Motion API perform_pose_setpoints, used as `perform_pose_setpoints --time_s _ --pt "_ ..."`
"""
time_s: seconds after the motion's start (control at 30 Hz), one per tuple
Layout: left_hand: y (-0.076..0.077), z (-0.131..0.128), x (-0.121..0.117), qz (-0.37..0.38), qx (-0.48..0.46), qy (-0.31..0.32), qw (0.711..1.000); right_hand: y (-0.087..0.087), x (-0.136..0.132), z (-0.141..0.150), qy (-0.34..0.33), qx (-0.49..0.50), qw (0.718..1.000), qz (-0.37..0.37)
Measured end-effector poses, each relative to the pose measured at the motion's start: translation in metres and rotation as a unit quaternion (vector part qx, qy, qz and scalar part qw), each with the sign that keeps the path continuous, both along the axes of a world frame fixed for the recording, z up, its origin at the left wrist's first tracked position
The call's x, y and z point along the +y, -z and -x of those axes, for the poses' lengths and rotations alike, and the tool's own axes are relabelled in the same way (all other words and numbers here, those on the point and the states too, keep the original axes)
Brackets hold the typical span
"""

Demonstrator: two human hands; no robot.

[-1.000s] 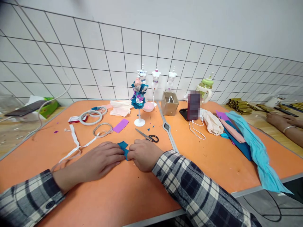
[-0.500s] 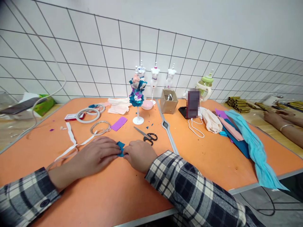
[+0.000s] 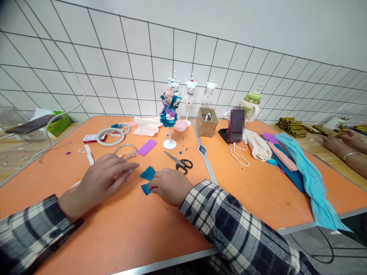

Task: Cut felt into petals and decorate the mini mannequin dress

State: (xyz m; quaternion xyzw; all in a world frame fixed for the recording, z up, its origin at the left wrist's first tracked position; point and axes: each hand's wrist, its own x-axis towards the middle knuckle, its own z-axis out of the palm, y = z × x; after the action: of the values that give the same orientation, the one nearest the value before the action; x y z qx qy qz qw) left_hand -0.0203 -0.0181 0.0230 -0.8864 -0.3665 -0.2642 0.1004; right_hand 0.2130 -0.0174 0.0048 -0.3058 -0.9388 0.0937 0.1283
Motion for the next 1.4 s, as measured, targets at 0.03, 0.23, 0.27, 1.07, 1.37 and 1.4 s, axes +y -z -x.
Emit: perform_pose_setpoints --time_s 0.03,0.23,0.27,1.07,1.37,1.4 --pt "-0.002 -0.005 -0.01 0.029 0.007 0.032 0.999 0.0 0.0 0.0 0.001 -0.006 1.0 -0.002" --pt "0.007 -0.037 -0.039 0.153 0.058 -0.015 0.986 -0.005 -0.005 0.001 0.042 -0.038 0.998 -0.001" --pt "0.009 -0.038 -0.038 0.157 0.067 -0.024 0.985 -0.005 -0.006 0.001 0.05 -0.04 0.998 0.003" --pt "0.009 -0.032 -0.029 0.152 0.09 -0.043 0.983 -0.011 -0.014 0.006 0.095 -0.08 0.992 0.005" --pt "0.012 -0.029 -0.023 0.156 0.089 -0.048 0.983 -0.007 -0.017 0.01 0.122 -0.073 0.989 -0.031" --pt "0.012 -0.029 -0.023 0.155 0.086 -0.046 0.983 -0.006 -0.016 0.01 0.125 -0.07 0.989 -0.025"
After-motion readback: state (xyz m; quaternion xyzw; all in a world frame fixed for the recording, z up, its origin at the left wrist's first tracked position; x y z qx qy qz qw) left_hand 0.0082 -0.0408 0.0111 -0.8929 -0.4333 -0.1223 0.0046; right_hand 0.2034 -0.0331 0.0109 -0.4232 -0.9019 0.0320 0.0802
